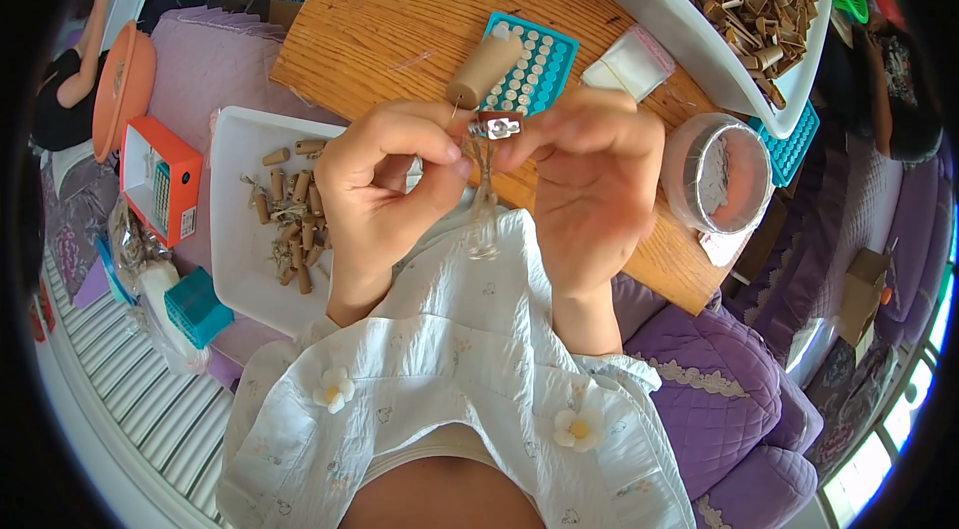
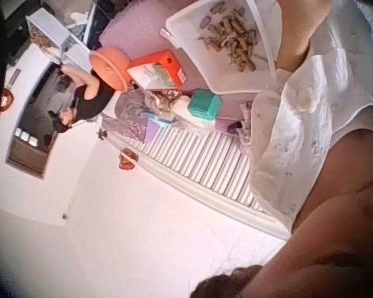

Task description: The person assembles a cork-shaped bottle light by fitting the wire string light and battery unit into the cork casing by hand, then raises and stretches both arms upward.

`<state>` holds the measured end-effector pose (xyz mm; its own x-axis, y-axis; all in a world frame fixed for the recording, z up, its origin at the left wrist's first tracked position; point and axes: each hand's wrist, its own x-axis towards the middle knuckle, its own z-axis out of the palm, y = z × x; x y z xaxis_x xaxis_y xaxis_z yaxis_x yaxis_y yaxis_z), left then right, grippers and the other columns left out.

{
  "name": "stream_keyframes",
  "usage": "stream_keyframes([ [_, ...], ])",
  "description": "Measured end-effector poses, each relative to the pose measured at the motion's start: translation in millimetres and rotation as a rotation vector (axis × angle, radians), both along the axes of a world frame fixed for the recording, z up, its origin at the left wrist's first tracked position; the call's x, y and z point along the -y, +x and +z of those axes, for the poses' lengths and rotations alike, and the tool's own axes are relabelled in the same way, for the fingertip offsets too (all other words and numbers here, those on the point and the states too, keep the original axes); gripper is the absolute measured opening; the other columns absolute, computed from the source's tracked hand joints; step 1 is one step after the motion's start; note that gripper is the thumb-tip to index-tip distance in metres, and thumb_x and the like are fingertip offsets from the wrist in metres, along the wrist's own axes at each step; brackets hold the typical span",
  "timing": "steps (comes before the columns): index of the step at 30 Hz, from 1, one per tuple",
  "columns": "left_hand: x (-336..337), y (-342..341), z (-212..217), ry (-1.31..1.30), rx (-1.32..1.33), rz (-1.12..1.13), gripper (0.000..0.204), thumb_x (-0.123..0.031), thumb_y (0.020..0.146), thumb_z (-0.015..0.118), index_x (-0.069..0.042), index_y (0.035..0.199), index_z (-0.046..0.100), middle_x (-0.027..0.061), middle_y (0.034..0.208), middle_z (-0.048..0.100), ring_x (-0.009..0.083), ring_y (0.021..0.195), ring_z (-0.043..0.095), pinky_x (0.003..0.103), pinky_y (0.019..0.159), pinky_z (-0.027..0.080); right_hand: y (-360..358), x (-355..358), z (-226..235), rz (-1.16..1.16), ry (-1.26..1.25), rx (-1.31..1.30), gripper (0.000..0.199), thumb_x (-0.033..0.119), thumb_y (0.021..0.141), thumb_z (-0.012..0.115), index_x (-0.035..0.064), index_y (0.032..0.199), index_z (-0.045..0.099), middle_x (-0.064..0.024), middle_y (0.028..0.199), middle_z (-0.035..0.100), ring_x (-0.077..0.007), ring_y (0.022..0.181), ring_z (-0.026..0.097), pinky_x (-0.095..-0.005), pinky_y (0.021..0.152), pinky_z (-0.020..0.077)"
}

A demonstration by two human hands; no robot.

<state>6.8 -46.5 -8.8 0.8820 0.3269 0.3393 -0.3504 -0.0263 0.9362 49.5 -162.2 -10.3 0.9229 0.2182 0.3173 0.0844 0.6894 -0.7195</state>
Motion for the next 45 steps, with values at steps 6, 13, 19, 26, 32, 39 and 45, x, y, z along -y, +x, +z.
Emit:
stream_keyframes([
  [6,-1.9,0.2,0.8,-0.005,0.047,-0.054,0.016,0.002,0.057,0.061,-0.003,0.069,0.052,0.0059,0.074,0.056,0.0068,0.055,0.047,0.018,0.049,0.038,0.6,0.9,4.3,0.114,-0.230,0.022,0.034,0.010,0.069,0.061,-0.0026,0.094,0.042,-0.0082,0.087,0.046,-0.0133,0.079,0.048,-0.0233,0.068,0.0413],
  [13,-3.9,-0.2,-1.3,-0.081,-0.058,-0.111,0.029,-0.008,0.056,0.069,-0.003,0.076,0.050,0.0041,0.073,0.054,0.0099,0.066,0.050,0.020,0.061,0.039,-1.2,2.1,5.3,-0.010,-0.306,0.013,0.025,0.017,0.074,0.055,-0.0038,0.085,0.046,-0.0092,0.080,0.051,-0.0136,0.073,0.052,-0.0231,0.067,0.0420],
  [19,-2.4,2.4,0.3,0.076,-0.071,-0.030,0.030,-0.008,0.053,0.070,-0.003,0.075,0.050,0.0039,0.072,0.053,0.0121,0.069,0.052,0.022,0.063,0.040,0.7,5.7,7.1,-0.206,-0.358,0.074,0.033,0.027,0.074,0.054,-0.0019,0.085,0.045,-0.0083,0.076,0.051,-0.0145,0.067,0.052,-0.0243,0.062,0.0433],
  [26,-1.0,2.8,-2.3,0.104,-0.039,-0.010,0.028,-0.004,0.052,0.067,-0.004,0.073,0.050,0.0043,0.072,0.054,0.0143,0.068,0.053,0.023,0.060,0.040,-1.6,3.3,9.3,-0.269,-0.217,-0.016,0.033,0.027,0.075,0.053,-0.0024,0.087,0.044,-0.0087,0.075,0.051,-0.0152,0.066,0.053,-0.0240,0.059,0.0446],
  [32,-0.2,3.2,-2.7,0.171,0.010,0.032,0.029,-0.008,0.051,0.070,-0.004,0.072,0.050,0.0055,0.072,0.053,0.0171,0.067,0.052,0.024,0.058,0.040,-4.6,2.7,9.8,-0.175,-0.215,-0.087,0.027,0.021,0.076,0.053,-0.0025,0.086,0.044,-0.0091,0.073,0.052,-0.0153,0.062,0.055,-0.0231,0.058,0.0453],
  [39,-5.2,-4.9,5.5,0.165,-0.235,-0.049,0.015,-0.015,0.071,0.056,-0.002,0.074,0.051,0.0075,0.074,0.052,0.0175,0.071,0.052,0.024,0.060,0.039,-5.9,-0.2,11.2,-0.081,-0.384,-0.113,0.020,0.015,0.076,0.053,-0.0023,0.084,0.046,-0.0084,0.075,0.054,-0.0135,0.061,0.056,-0.0187,0.049,0.0422],
  [45,-20.6,-4.5,-3.9,-0.677,-0.219,-0.270,0.024,-0.026,0.079,0.046,-0.003,0.075,0.052,0.0074,0.092,0.048,0.0154,0.090,0.044,0.028,0.072,0.036,-1.5,-1.0,7.4,-0.178,-0.280,-0.196,0.020,0.018,0.078,0.051,-0.0001,0.083,0.044,-0.0084,0.071,0.054,-0.0135,0.058,0.055,-0.0189,0.047,0.0409],
])
